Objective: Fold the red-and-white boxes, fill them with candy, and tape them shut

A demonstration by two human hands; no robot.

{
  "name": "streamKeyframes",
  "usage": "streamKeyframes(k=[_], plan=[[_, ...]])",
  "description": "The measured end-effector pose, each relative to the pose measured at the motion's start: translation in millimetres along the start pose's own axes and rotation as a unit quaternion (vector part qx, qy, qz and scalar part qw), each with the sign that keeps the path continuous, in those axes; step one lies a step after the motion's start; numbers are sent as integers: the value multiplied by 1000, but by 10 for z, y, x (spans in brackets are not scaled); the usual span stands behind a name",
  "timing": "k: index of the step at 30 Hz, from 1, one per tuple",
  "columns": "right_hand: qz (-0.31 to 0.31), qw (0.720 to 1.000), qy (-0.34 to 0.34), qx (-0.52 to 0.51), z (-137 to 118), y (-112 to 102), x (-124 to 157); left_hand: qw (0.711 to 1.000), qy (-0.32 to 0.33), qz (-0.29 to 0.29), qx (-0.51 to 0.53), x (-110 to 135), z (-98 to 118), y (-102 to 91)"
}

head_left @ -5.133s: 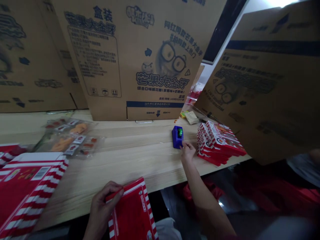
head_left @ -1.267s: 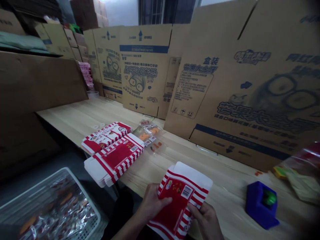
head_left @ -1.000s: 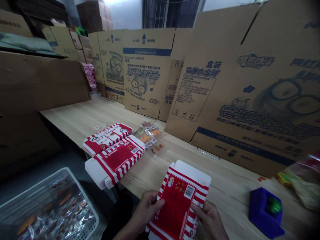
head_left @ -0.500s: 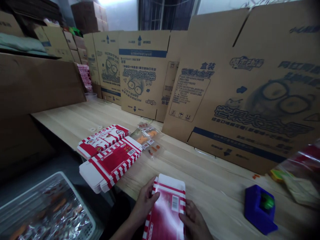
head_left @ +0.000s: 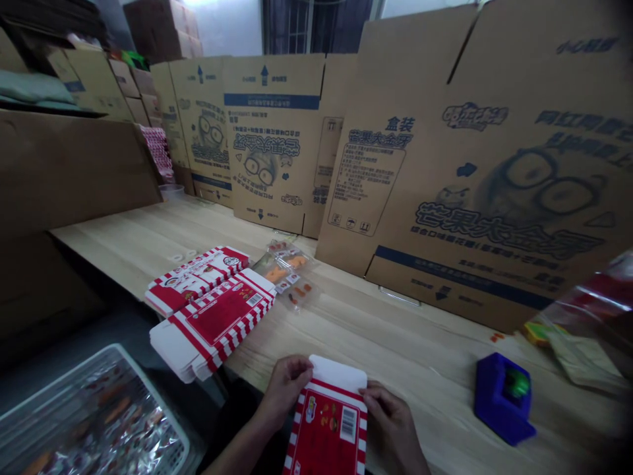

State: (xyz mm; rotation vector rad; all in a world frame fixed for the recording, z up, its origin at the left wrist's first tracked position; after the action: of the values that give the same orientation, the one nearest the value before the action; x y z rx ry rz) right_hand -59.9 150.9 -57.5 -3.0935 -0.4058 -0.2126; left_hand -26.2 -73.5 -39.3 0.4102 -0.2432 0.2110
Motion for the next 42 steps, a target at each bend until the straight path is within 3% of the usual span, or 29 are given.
streamKeyframes(k=[4, 8, 13, 17, 20, 24, 29, 35, 39, 42], plan=[[-42, 987, 81, -133, -31, 136, 34, 996, -52, -17, 75, -39, -47, 34], [-120, 977, 110, -138, 19, 259, 68, 994, -86, -49, 52, -85, -91, 91], [-92, 994, 57, -7, 20, 110, -2, 997, -47, -29, -45, -77, -46, 70], [-78, 986, -45, 142, -254, 114, 71, 983, 4, -86, -160, -8, 48, 121], [-60, 975, -77, 200, -349, 136, 188, 973, 21, -98, -206, 23, 80, 117], [-67, 978, -71, 187, -312, 145, 217, 967, 28, -88, -239, 19, 94, 122], [-92, 984, 3, 151, -149, 128, 58, 949, 49, -126, -286, 39, 152, 234], [-171, 980, 27, 99, -219, 297, 1, 935, 83, -135, -318, 49, 324, 307], [-178, 962, -14, 208, -472, 361, -165, 925, 86, -160, -333, -37, 262, 417], [-183, 914, -109, 347, -661, 478, -253, 923, 93, -150, -341, -124, 180, 434]])
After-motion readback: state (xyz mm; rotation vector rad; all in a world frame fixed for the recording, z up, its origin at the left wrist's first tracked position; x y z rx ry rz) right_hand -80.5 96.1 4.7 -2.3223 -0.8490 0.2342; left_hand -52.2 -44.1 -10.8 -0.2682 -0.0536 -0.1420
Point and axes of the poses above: each hand's wrist, its own x-axis away from the middle knuckle, its own y-axis out of the palm, z = x × y, the point moved 9 cm from there along -x, towards the middle knuckle, and after that the axes turned 7 degrees about x, right-handed, at the moved point
